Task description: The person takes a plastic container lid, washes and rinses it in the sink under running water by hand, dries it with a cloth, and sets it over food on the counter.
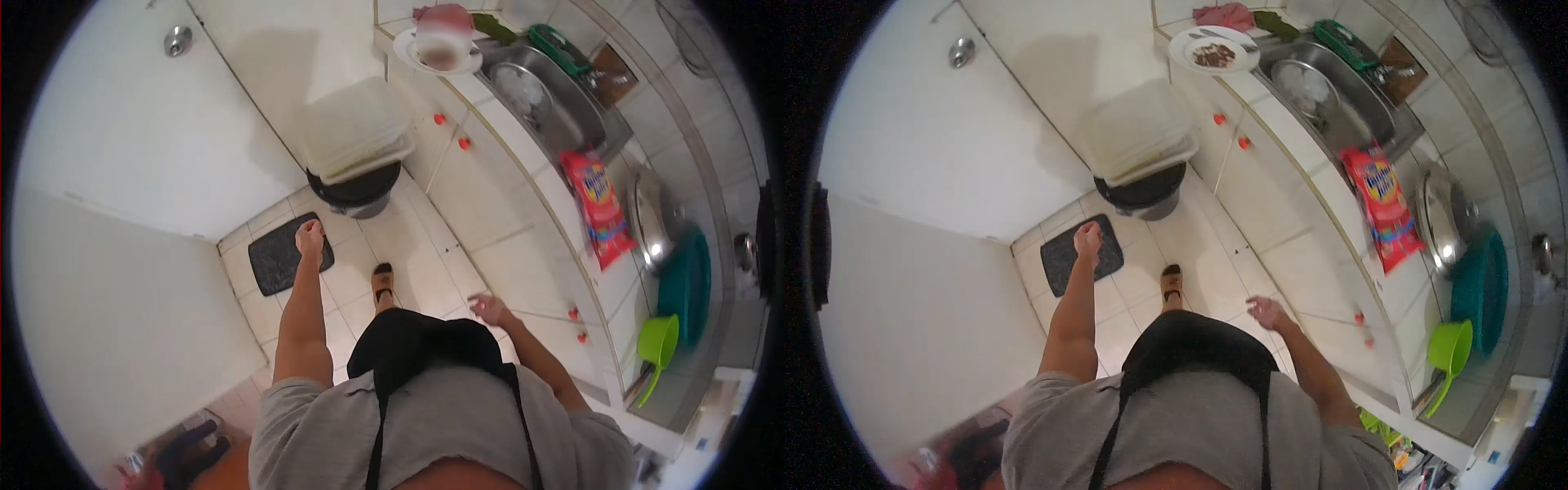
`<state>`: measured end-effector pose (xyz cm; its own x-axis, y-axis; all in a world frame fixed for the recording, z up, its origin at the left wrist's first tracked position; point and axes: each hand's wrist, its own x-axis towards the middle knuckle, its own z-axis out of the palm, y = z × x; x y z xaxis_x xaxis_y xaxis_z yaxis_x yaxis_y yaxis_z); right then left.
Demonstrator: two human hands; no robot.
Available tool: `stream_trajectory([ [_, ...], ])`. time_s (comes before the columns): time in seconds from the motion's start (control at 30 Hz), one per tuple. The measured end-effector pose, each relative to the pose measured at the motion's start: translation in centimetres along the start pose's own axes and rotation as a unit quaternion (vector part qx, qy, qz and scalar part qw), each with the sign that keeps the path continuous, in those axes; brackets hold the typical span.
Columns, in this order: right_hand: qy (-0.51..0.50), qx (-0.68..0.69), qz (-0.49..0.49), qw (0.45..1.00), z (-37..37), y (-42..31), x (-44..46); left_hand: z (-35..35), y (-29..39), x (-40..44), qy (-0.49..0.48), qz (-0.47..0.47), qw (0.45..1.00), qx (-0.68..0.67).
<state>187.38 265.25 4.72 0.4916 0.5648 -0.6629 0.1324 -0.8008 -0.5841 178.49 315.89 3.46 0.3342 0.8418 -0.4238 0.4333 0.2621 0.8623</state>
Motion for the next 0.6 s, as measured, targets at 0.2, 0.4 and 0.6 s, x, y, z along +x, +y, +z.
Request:
stream_trajectory([
  [0.2, -0.036, -0.004, 0.070, 0.997, -3.5, -7.5, 3.0, 6.9, 5.8, 18.5, 0.068, 0.132, 0.955, 0.257],
  [0.4, -0.015, 0.045, 0.147, 0.988, -5.8, -10.7, 4.3, 10.2, 7.7, 25.9, 0.023, 0.069, 0.882, 0.466],
  [0.6, 0.014, 0.026, 0.074, 0.997, -8.0, -14.4, 5.2, 9.6, 7.0, 28.8, -0.066, 0.235, 0.721, 0.648],
])
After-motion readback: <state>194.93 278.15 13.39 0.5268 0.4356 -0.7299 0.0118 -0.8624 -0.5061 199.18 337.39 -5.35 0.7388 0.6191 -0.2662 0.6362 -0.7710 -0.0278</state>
